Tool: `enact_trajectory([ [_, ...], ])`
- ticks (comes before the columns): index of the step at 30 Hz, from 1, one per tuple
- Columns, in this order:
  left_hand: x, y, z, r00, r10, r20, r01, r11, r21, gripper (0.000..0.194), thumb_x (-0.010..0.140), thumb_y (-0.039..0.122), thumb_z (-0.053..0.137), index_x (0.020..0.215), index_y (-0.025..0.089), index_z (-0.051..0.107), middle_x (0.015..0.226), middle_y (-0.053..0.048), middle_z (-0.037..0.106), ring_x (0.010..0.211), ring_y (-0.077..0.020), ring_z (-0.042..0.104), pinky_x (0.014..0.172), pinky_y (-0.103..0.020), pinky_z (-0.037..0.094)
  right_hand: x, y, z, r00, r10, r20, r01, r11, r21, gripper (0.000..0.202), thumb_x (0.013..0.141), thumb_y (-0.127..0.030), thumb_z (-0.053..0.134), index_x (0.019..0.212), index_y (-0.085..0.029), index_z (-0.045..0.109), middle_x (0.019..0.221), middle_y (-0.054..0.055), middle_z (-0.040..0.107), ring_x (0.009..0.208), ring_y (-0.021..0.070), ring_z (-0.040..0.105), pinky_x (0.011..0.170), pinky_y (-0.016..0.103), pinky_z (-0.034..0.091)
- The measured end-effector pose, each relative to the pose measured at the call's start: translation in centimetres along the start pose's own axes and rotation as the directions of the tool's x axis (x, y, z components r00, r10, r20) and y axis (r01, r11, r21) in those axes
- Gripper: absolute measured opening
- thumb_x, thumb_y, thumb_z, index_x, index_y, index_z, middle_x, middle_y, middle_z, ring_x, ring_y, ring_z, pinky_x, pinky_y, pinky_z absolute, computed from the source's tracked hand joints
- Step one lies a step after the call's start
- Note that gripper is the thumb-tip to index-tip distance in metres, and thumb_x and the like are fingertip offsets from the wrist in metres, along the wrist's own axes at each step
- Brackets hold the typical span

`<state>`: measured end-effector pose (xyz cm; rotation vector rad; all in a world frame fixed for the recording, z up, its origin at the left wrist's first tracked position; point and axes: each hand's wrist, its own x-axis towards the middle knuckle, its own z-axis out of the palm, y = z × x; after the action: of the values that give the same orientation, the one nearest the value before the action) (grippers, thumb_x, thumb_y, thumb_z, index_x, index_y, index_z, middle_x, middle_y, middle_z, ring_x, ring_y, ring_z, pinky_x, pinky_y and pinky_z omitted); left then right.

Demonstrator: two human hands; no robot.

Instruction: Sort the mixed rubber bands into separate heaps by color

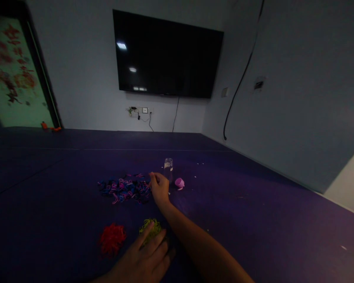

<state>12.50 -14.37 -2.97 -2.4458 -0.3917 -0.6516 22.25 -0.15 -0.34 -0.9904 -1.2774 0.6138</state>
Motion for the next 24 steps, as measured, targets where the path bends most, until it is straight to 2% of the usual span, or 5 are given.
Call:
enact_trajectory([
  [5,0.7,-1.5,-2.8,0.980,-0.019,-0.200,0.006,0.998,-0.069,0.031,0.093,0.024,0.030,0.103,0.018,0.058,0.102,-0.002,0.065,0.101,-0.0194,0.051,0.097,-0.040,0.031,-0.4,-0.1,-0.6,0.996,-0.059,-0.065,0.053,0.995,-0.088,0.045,0.083,-0.051,0.039,0.074,-0.013,0.063,0.046,-0.003,0.048,0.040,0.0097,0.043,0.041,0.020,0.031],
  [7,0.7,-3.3,-4.6,0.984,-0.078,-0.158,0.056,0.989,-0.140,0.044,0.092,0.041,0.025,0.103,0.014,0.058,0.100,-0.008,0.065,0.097,-0.0233,0.053,0.089,-0.041,0.038,-0.6,-0.3,-0.9,0.993,-0.112,-0.035,0.105,0.981,-0.161,0.047,0.085,-0.050,0.036,0.072,-0.014,0.063,0.047,-0.002,0.049,0.043,0.0102,0.045,0.043,0.021,0.032],
  [10,-0.7,-7.4,-5.8,0.957,-0.242,-0.159,0.208,0.957,-0.202,0.028,0.089,0.027,0.036,0.096,0.015,0.060,0.086,-0.006,0.066,0.084,-0.0203,0.056,0.077,-0.037,0.043,-0.4,-0.6,-1.3,0.979,-0.198,0.048,0.204,0.939,-0.276,0.048,0.086,-0.049,0.035,0.070,-0.015,0.064,0.050,0.000,0.052,0.049,0.0117,0.050,0.049,0.022,0.035],
  [19,-7.8,-17.0,-0.2,0.748,-0.659,-0.075,0.641,0.748,-0.176,0.018,0.083,0.027,0.045,0.078,0.019,0.060,0.080,-0.005,0.063,0.078,-0.0202,0.057,0.070,-0.034,0.045,0.6,0.1,-2.3,0.913,-0.268,0.306,0.395,0.763,-0.512,0.036,0.089,-0.033,0.036,0.069,-0.017,0.061,0.066,0.004,0.060,0.064,0.0146,0.056,0.062,0.024,0.038],
  [24,-6.4,-17.2,1.5,0.774,-0.633,-0.002,0.618,0.757,-0.212,0.017,0.083,0.024,0.045,0.072,0.018,0.057,0.077,-0.004,0.061,0.076,-0.0195,0.055,0.067,-0.032,0.044,0.0,0.7,-2.7,0.829,-0.264,0.494,0.514,0.707,-0.485,0.018,0.076,-0.012,0.047,0.082,-0.020,0.062,0.079,0.003,0.063,0.076,0.0148,0.057,0.069,0.024,0.040],
])
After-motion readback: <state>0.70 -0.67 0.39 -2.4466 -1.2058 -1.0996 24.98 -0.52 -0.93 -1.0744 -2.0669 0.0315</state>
